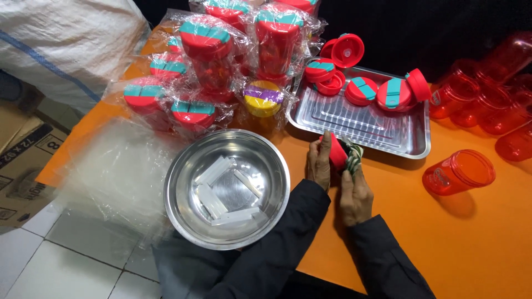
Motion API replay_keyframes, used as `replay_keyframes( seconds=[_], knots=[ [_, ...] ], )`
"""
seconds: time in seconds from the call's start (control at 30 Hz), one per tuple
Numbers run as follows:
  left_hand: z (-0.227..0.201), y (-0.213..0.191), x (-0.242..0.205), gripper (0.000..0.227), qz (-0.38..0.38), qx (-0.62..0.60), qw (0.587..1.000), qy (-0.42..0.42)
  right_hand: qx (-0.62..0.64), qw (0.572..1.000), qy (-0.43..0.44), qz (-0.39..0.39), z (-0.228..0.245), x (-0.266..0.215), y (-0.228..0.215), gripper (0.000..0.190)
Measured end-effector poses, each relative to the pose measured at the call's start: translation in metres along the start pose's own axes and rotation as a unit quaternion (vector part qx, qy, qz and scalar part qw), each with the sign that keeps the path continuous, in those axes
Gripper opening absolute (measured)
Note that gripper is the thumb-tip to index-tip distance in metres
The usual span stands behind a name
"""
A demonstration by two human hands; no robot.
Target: Cleaning a plastic lid with a cloth, inserting a straw into the lid, and assembling the lid onto a plastic bottle.
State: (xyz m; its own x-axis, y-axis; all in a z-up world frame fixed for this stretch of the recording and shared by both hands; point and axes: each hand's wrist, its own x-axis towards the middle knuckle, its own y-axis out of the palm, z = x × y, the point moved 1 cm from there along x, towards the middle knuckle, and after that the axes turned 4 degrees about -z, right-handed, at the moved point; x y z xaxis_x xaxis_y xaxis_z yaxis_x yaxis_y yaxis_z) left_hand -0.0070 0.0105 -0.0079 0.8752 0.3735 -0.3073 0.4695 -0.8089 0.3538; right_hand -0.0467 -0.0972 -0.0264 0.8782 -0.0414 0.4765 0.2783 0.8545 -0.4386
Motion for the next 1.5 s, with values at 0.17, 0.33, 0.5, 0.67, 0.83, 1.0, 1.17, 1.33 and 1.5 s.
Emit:
replay_keyframes(
  seconds=[0.17, 0.33, 0.5, 0.67, 0.83, 1.0, 1.17, 1.33, 1.5],
  knots=[
    [-0.039, -0.002, -0.019, 0.092, 0.026, 0.075, 0.997, -0.007, -0.056, 0.978, -0.202, -0.004, -0.007, 0.0, 0.011, 0.047],
    [-0.038, 0.004, -0.032, 0.079, 0.121, 0.083, 0.988, 0.044, -0.067, 0.967, -0.246, -0.026, -0.018, 0.013, 0.008, 0.046],
    [0.028, 0.012, 0.017, 0.066, 0.152, 0.119, 0.975, 0.106, 0.015, 0.981, -0.187, -0.046, -0.01, 0.03, -0.001, 0.033],
    [0.015, 0.009, 0.006, 0.062, 0.159, 0.196, 0.957, 0.141, 0.126, 0.989, -0.064, -0.04, -0.05, 0.026, -0.003, 0.031],
    [0.018, 0.007, 0.007, 0.057, 0.147, 0.194, 0.965, 0.101, 0.248, 0.966, 0.072, -0.021, -0.026, 0.024, -0.005, 0.035],
    [0.013, 0.007, 0.008, 0.058, 0.108, 0.144, 0.984, 0.004, 0.131, 0.985, 0.113, 0.008, -0.059, 0.014, 0.0, 0.037],
    [-0.025, 0.0, -0.01, 0.072, 0.033, 0.082, 0.996, 0.001, -0.022, 0.999, -0.023, 0.004, -0.014, -0.004, 0.002, 0.044],
    [-0.026, -0.001, -0.012, 0.076, 0.033, 0.088, 0.995, 0.022, -0.089, 0.973, -0.213, -0.005, -0.007, 0.0, 0.01, 0.05],
    [-0.036, 0.009, -0.025, 0.069, 0.144, 0.064, 0.986, 0.062, -0.084, 0.966, -0.243, -0.033, -0.011, 0.022, 0.003, 0.045]
  ],
)
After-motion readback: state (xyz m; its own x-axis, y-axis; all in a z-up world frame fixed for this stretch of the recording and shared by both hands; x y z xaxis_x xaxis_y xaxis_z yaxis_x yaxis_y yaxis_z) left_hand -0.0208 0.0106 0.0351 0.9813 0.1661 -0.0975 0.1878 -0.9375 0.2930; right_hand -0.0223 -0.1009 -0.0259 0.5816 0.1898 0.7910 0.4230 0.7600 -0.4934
